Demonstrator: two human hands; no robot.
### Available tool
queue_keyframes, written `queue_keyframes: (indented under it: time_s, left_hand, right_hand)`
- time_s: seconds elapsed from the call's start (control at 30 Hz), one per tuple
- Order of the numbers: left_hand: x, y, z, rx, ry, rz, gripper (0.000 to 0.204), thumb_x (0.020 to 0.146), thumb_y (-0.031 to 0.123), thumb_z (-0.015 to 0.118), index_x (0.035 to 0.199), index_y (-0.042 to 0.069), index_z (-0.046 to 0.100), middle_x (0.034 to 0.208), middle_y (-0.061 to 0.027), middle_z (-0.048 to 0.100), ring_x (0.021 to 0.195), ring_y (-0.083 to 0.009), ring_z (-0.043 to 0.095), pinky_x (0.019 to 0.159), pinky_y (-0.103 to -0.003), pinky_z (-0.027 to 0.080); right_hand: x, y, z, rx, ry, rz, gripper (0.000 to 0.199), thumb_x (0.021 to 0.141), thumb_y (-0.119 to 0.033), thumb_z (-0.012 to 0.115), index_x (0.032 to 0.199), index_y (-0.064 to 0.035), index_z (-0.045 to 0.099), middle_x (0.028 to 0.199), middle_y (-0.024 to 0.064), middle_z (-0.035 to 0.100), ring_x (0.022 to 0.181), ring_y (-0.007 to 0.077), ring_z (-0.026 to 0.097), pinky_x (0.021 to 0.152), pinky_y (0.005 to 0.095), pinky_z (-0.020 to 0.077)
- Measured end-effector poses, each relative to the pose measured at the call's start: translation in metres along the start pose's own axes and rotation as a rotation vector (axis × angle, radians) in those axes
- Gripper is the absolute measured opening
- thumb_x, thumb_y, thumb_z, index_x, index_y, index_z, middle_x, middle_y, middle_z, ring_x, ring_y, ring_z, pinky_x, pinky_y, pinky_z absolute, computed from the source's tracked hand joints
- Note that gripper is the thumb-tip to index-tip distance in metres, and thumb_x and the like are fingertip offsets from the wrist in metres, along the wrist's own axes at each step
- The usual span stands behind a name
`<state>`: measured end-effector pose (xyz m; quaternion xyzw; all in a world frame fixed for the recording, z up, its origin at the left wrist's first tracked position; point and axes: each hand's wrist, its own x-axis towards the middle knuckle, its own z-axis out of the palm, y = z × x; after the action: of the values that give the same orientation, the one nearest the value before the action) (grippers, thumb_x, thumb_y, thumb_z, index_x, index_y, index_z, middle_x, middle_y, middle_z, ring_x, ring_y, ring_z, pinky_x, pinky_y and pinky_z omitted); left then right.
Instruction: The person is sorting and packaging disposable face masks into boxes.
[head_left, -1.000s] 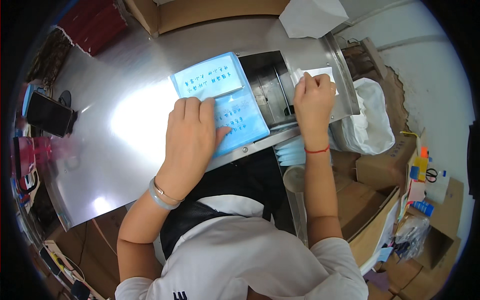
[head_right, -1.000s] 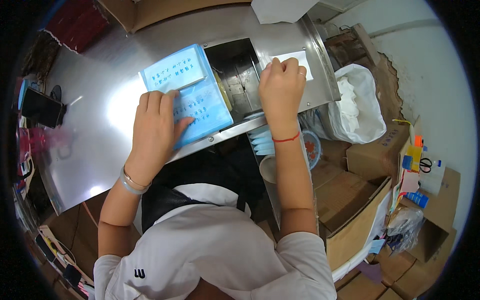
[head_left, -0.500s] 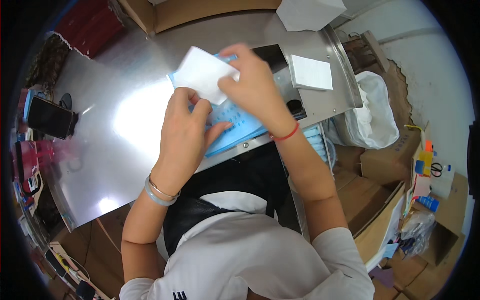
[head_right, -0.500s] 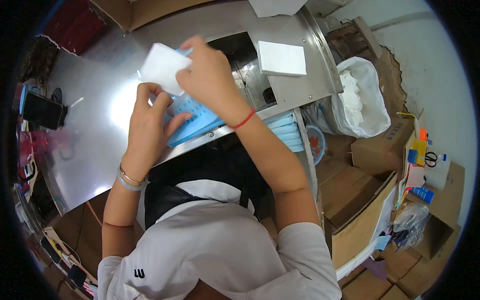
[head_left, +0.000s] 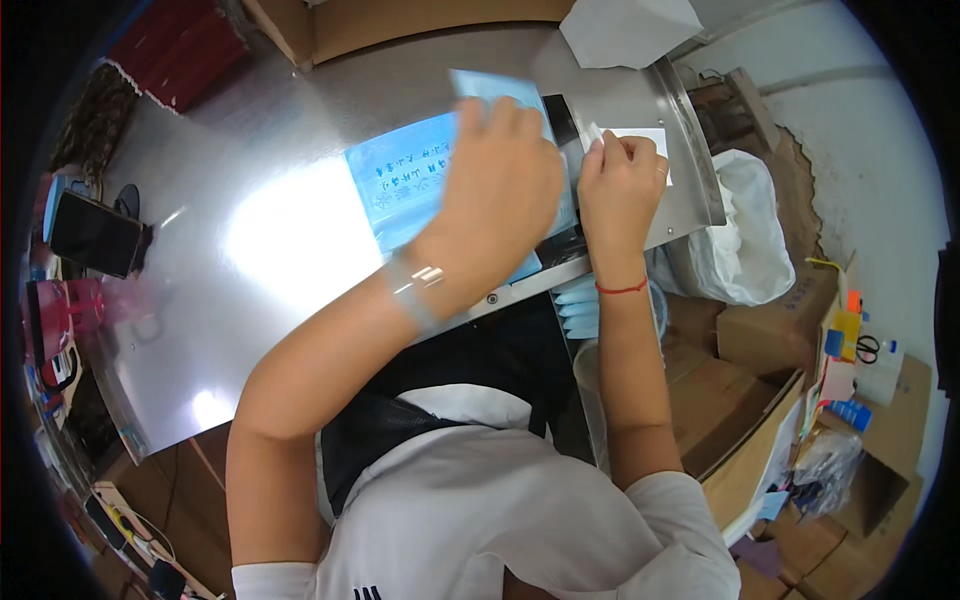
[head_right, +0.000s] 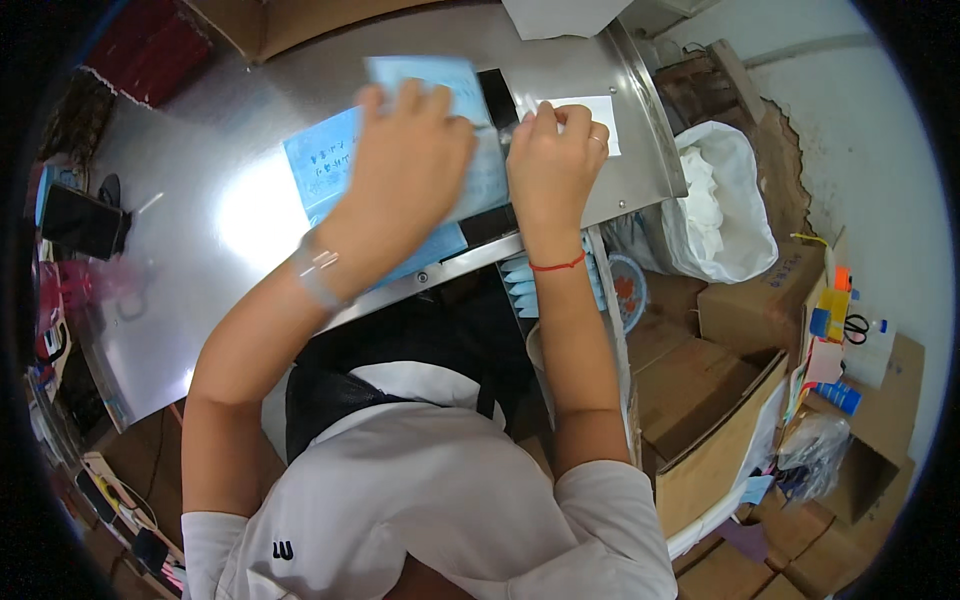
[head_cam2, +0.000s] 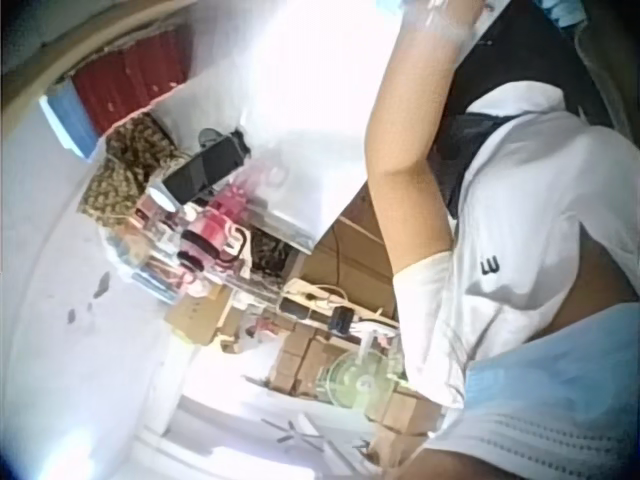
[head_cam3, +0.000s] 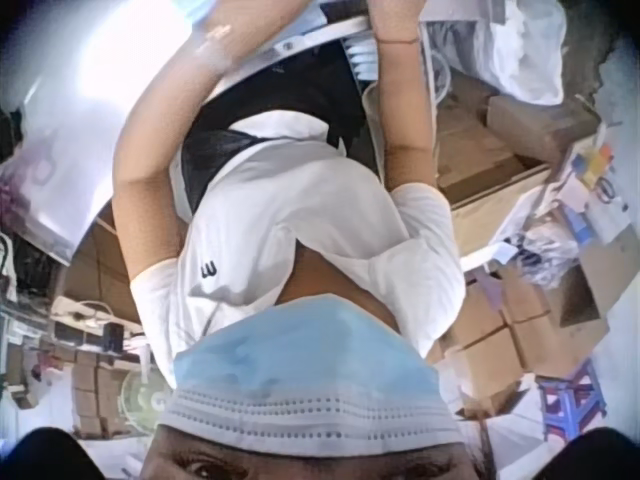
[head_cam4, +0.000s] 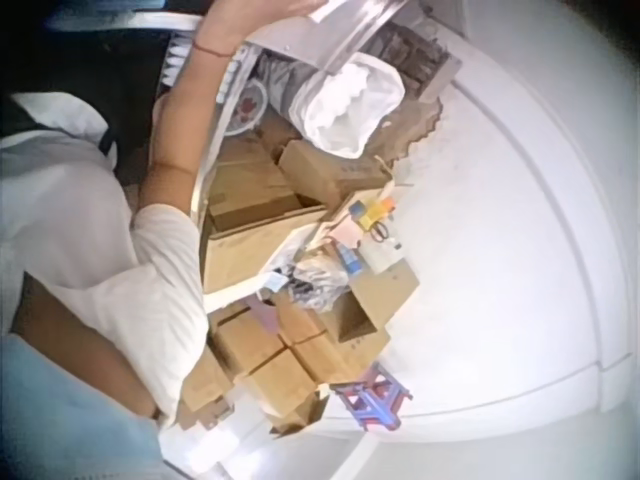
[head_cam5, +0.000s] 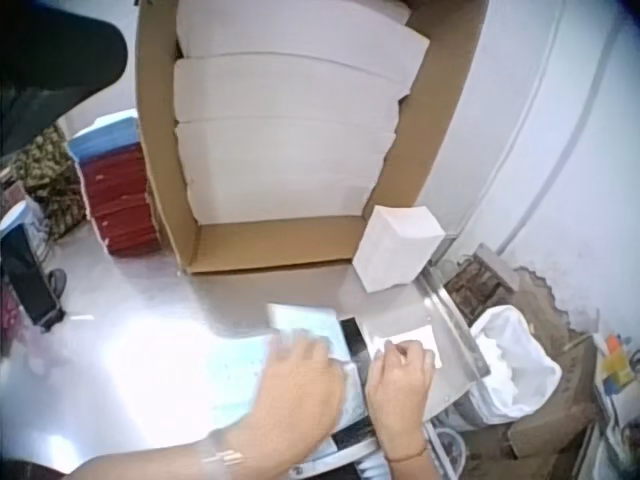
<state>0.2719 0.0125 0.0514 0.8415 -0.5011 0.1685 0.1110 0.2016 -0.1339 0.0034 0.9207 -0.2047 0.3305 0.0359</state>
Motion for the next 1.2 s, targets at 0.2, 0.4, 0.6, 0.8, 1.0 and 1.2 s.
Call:
queue_keyframes:
  time_s: [0.2,0.4,0.6,0.8,1.0,1.2]
  left_hand:
    - [-0.010,0.013,0.006,-0.173,-0.145,-0.006,0.014,0.080,0.015,0.064,0.090,0.006,0.068,0.106,-0.0123,0.057,0.106,-0.0300,0.052,0.093,-0.048,0.037]
    - [-0.098,-0.040,-0.044,-0.159,-0.053,-0.139,0.031,0.074,0.011,0.068,0.105,0.009,0.063,0.130,-0.0157,0.050,0.122,-0.0362,0.046,0.100,-0.053,0.032]
    - [-0.118,-0.060,-0.033,-0.107,-0.100,-0.183,0.060,0.065,0.013,0.076,0.123,0.011,0.062,0.138,-0.0162,0.045,0.123,-0.0364,0.042,0.102,-0.049,0.028]
    - [-0.117,-0.038,-0.033,-0.199,0.060,-0.119,0.040,0.066,0.006,0.073,0.104,0.012,0.063,0.128,-0.0156,0.050,0.112,-0.0320,0.048,0.089,-0.043,0.037]
    - [-0.102,-0.031,-0.037,-0.315,-0.165,-0.171,0.052,0.068,0.007,0.072,0.118,0.000,0.059,0.108,-0.0144,0.053,0.096,-0.0287,0.052,0.081,-0.037,0.043]
    - [-0.090,-0.031,-0.034,-0.289,-0.227,-0.308,0.045,0.075,0.024,0.079,0.108,-0.002,0.061,0.105,-0.0163,0.053,0.091,-0.0279,0.052,0.081,-0.035,0.043]
  right_hand:
    - [0.003,0.021,-0.017,0.235,-0.157,-0.027,0.022,0.079,-0.006,0.066,0.099,0.0008,0.070,0.097,0.0129,0.059,0.094,0.0332,0.054,0.085,0.0435,0.0458]
    - [0.007,0.025,-0.046,0.260,0.016,-0.062,0.031,0.079,0.001,0.060,0.109,0.0002,0.068,0.104,0.0136,0.064,0.099,0.0333,0.057,0.086,0.0436,0.0465]
    - [-0.040,-0.102,-0.068,0.729,-0.224,-0.631,0.020,0.082,-0.012,0.060,0.100,-0.0064,0.068,0.102,0.0123,0.065,0.105,0.0304,0.063,0.104,0.0541,0.0404]
    - [0.003,-0.101,-0.021,0.716,-0.359,-0.549,0.019,0.076,-0.005,0.062,0.094,-0.0043,0.066,0.096,0.0127,0.066,0.091,0.0289,0.064,0.107,0.0517,0.0392]
    - [0.158,0.007,0.010,0.034,0.556,-0.312,0.019,0.086,-0.019,0.063,0.093,-0.0041,0.071,0.077,0.0108,0.071,0.066,0.0263,0.066,0.065,0.0362,0.0520]
    - [0.205,0.024,0.044,0.003,0.066,-0.149,0.019,0.078,-0.019,0.068,0.076,-0.0001,0.068,0.086,0.0252,0.066,0.082,0.0436,0.064,0.078,0.0515,0.0517]
